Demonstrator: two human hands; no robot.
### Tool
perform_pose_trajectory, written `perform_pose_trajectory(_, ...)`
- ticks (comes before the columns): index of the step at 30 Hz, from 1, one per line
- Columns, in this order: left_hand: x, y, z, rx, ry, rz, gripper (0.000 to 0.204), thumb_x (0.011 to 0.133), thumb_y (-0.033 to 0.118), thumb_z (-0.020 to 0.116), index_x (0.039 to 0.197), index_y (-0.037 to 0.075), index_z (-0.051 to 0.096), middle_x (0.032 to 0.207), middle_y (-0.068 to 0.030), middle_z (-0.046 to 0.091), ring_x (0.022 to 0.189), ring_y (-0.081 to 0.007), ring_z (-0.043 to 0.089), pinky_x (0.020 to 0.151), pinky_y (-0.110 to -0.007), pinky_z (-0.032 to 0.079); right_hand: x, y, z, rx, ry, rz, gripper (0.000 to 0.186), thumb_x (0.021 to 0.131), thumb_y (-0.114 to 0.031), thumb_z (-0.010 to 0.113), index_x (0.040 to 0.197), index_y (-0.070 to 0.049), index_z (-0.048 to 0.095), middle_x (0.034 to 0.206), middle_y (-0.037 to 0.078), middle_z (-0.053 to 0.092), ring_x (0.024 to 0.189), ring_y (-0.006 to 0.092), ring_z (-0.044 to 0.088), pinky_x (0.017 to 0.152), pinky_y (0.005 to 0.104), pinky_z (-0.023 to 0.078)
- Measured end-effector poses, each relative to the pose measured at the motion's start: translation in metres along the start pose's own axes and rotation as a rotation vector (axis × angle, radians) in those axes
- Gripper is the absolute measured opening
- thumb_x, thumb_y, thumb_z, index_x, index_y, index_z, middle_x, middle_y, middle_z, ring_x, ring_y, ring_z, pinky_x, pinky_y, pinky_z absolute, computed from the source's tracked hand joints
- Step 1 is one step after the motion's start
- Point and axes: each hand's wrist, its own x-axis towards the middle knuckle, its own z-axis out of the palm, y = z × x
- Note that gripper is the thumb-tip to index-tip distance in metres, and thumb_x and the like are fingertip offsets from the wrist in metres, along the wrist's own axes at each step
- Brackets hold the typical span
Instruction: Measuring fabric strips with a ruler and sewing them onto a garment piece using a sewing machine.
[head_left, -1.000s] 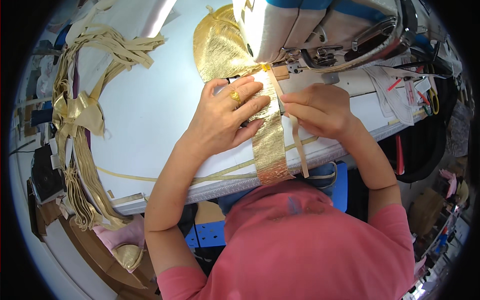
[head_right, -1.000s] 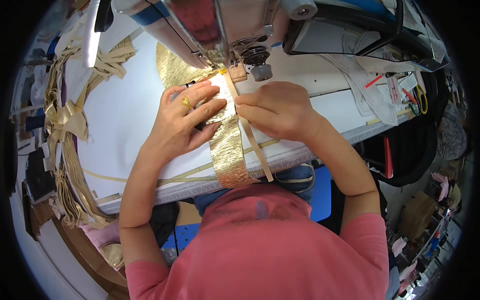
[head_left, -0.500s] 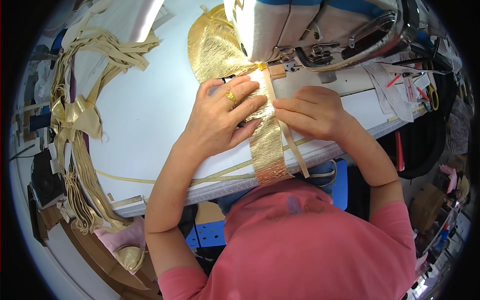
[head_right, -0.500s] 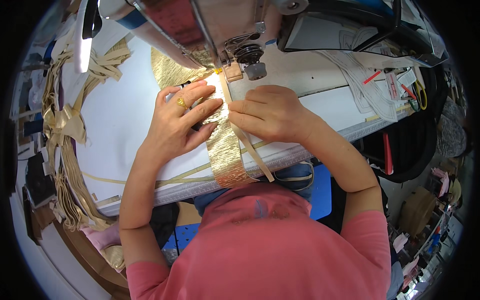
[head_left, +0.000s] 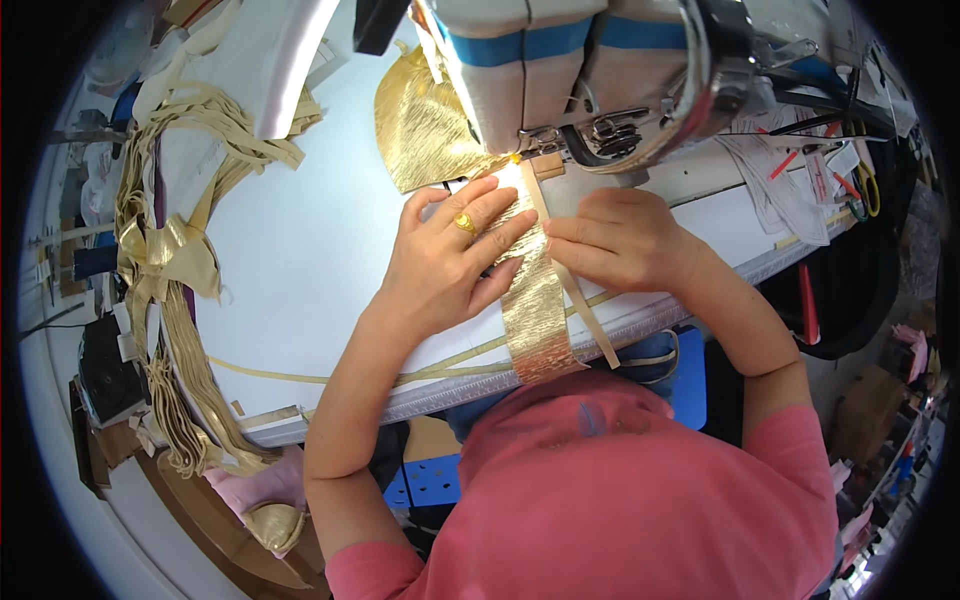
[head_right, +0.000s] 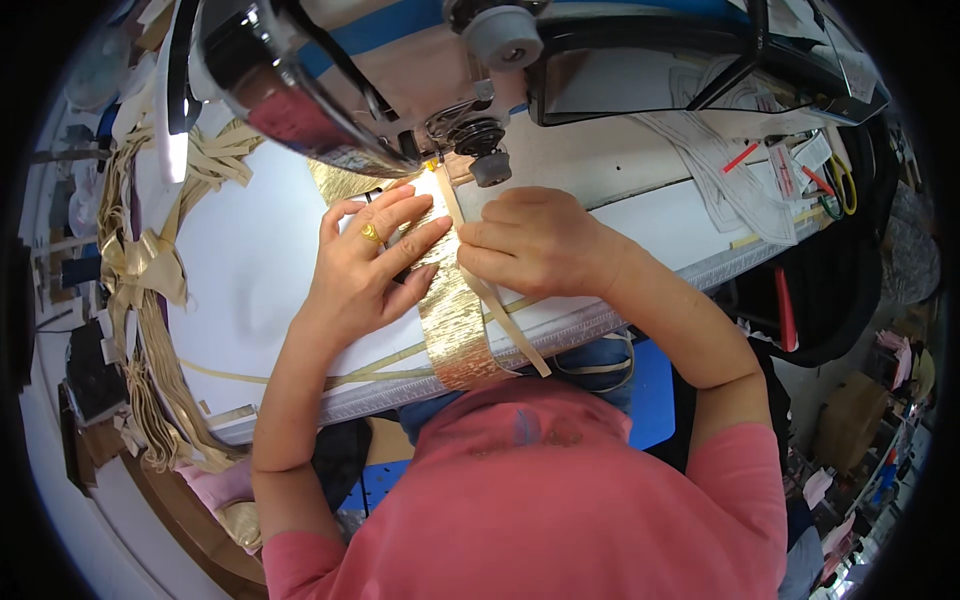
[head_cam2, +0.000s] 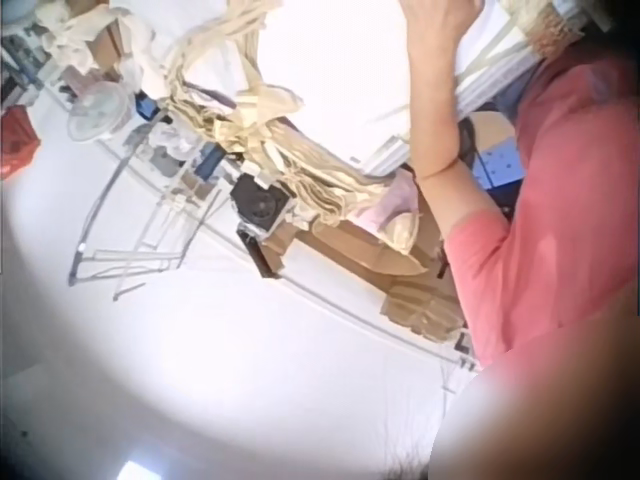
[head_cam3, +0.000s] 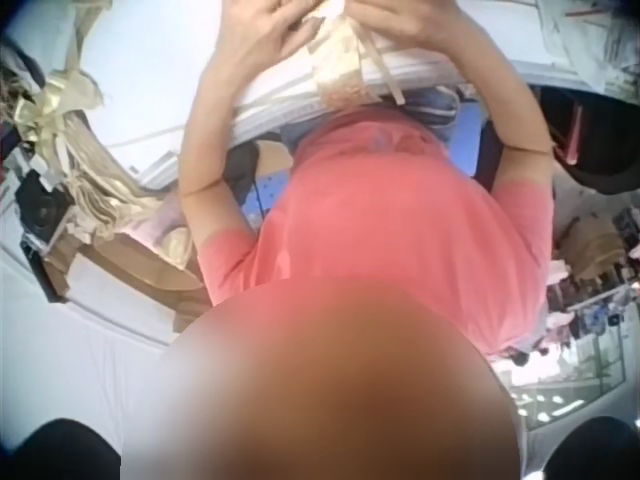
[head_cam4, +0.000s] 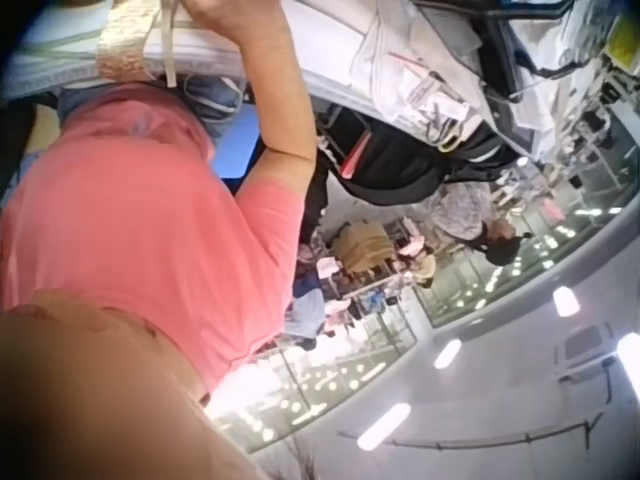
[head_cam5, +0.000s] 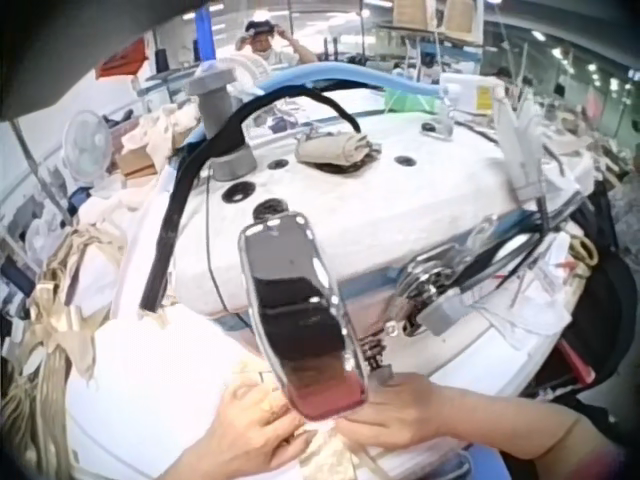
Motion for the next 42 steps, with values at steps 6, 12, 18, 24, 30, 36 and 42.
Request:
perform_pose_trajectory(6,0.003,0.001,-0.002,0.028,-0.007,-0.009,0.043,0.08,0.027,0.073,0.122,0.02,0.068,0.122,-0.0025,0.062,0.123,-0.0188,0.056,0.099,-0.042,0.035,-0.001,0.003,-0.001,0.005,-0.027,-0.003,0.026,0.063,-0.009,0.071,0.089,-0.008,0.068,0.098,0.005,0.07,0.07,0.0186,0.062,0.063,0.0292,0.052)
perform_pose_trajectory(12,0.004,-0.004,-0.002,0.009,0.002,-0.008,0.043,0.08,0.027,0.073,0.122,0.02,0.067,0.124,-0.0021,0.061,0.123,-0.0187,0.056,0.099,-0.043,0.033,0.0,0.005,0.002,0.007,0.0,-0.012,0.026,0.064,-0.01,0.071,0.09,-0.008,0.068,0.099,0.004,0.07,0.07,0.0179,0.062,0.061,0.029,0.051)
perform_pose_trajectory(18,0.009,-0.013,0.001,0.021,0.016,-0.011,0.041,0.081,0.026,0.072,0.121,0.021,0.067,0.125,-0.0023,0.06,0.123,-0.0192,0.056,0.098,-0.044,0.034,0.0,0.006,0.003,-0.081,-0.026,0.02,0.027,0.065,-0.01,0.069,0.092,-0.009,0.069,0.102,0.003,0.069,0.069,0.0171,0.06,0.051,0.0293,0.046)
perform_pose_trajectory(24,0.011,-0.023,0.002,0.051,0.037,0.001,0.039,0.083,0.028,0.07,0.12,0.02,0.067,0.125,-0.0032,0.06,0.121,-0.0207,0.056,0.094,-0.046,0.037,0.004,0.005,0.006,-0.116,-0.124,0.142,0.025,0.068,-0.014,0.072,0.092,-0.014,0.069,0.104,-0.003,0.069,0.069,0.018,0.06,0.051,0.0311,0.048)
perform_pose_trajectory(30,-0.002,0.006,0.002,-0.022,0.048,0.075,0.034,0.078,0.023,0.076,0.111,0.014,0.071,0.115,-0.0021,0.065,0.113,-0.018,0.062,0.092,-0.037,0.04,-0.007,0.003,0.006,-0.088,-0.061,0.04,0.022,0.067,-0.012,0.071,0.09,-0.011,0.068,0.101,0.001,0.069,0.067,0.0177,0.06,0.056,0.0308,0.05)
perform_pose_trajectory(36,-0.028,0.048,-0.004,-0.034,-0.002,0.046,0.039,0.076,0.027,0.077,0.111,0.012,0.07,0.117,-0.0024,0.065,0.112,-0.0187,0.062,0.089,-0.037,0.043,-0.012,-0.023,-0.007,-0.097,-0.084,-0.01,0.025,0.066,-0.011,0.072,0.091,-0.01,0.069,0.104,0.004,0.07,0.066,0.017,0.059,0.059,0.0277,0.051)
perform_pose_trajectory(42,-0.039,0.058,0.0,-0.058,0.007,0.055,0.038,0.077,0.023,0.076,0.112,0.01,0.07,0.118,-0.0042,0.065,0.114,-0.0209,0.062,0.09,-0.038,0.044,-0.025,-0.034,-0.007,-0.062,-0.027,0.009,0.028,0.067,-0.01,0.072,0.095,-0.01,0.069,0.108,0.004,0.07,0.066,0.017,0.059,0.058,0.0263,0.051)
